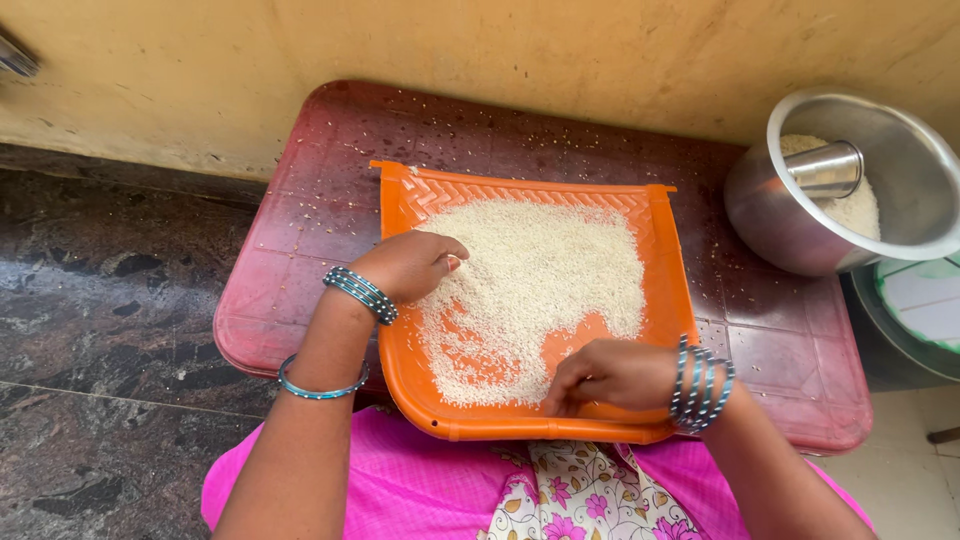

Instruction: The person cleans rice in an orange tray by hand, picking out debris and moving grains across the surface, and then pours the sorted rice into a white bucket before scooping more from a metal pot using a cup.

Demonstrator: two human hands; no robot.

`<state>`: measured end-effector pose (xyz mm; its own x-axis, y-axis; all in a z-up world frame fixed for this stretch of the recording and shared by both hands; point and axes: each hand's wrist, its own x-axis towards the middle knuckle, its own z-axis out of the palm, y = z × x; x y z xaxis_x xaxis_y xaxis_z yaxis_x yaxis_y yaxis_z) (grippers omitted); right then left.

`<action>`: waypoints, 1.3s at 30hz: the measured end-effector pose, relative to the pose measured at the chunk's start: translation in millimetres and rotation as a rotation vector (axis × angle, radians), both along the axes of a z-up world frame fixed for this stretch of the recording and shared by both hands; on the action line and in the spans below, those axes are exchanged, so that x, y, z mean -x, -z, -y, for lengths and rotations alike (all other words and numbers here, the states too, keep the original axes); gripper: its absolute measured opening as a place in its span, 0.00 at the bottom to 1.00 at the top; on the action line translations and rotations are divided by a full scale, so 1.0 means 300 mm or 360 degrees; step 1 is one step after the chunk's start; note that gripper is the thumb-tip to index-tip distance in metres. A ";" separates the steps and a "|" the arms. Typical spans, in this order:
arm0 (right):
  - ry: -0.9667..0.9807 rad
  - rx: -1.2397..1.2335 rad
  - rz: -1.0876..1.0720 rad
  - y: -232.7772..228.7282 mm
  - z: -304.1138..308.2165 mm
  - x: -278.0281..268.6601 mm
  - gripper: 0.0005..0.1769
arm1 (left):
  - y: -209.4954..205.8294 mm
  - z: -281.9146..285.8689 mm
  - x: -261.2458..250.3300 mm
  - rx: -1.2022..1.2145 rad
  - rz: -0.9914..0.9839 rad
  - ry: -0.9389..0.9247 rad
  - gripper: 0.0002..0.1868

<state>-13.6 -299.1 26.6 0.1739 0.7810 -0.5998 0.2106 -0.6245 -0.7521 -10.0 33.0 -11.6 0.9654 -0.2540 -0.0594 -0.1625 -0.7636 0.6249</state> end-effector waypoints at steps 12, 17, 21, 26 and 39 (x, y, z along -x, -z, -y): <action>0.0738 0.0001 0.1274 0.001 -0.051 -0.183 0.10 | -0.027 0.056 -0.031 -0.0136 -0.0044 -0.0008 0.15; 0.0546 0.0104 0.1542 0.043 -0.042 -0.192 0.08 | -0.038 0.075 -0.039 -0.0147 -0.0038 0.0026 0.16; 0.0530 0.0157 0.1525 0.047 -0.064 -0.182 0.07 | -0.051 0.082 -0.035 -0.0156 -0.0096 -0.0009 0.16; 0.0544 0.0253 0.1476 0.045 -0.079 -0.171 0.06 | -0.054 0.074 -0.023 -0.0180 -0.0084 0.0013 0.16; 0.1216 -0.0568 0.1966 -0.176 -0.001 -0.402 0.17 | -0.045 0.026 -0.008 -0.0120 -0.0006 -0.0005 0.15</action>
<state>107.1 -298.8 79.6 0.8392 0.3398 0.4246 0.5270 -0.7011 -0.4804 -7.8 25.1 1.9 0.9659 -0.2455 -0.0819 -0.1576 -0.8090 0.5663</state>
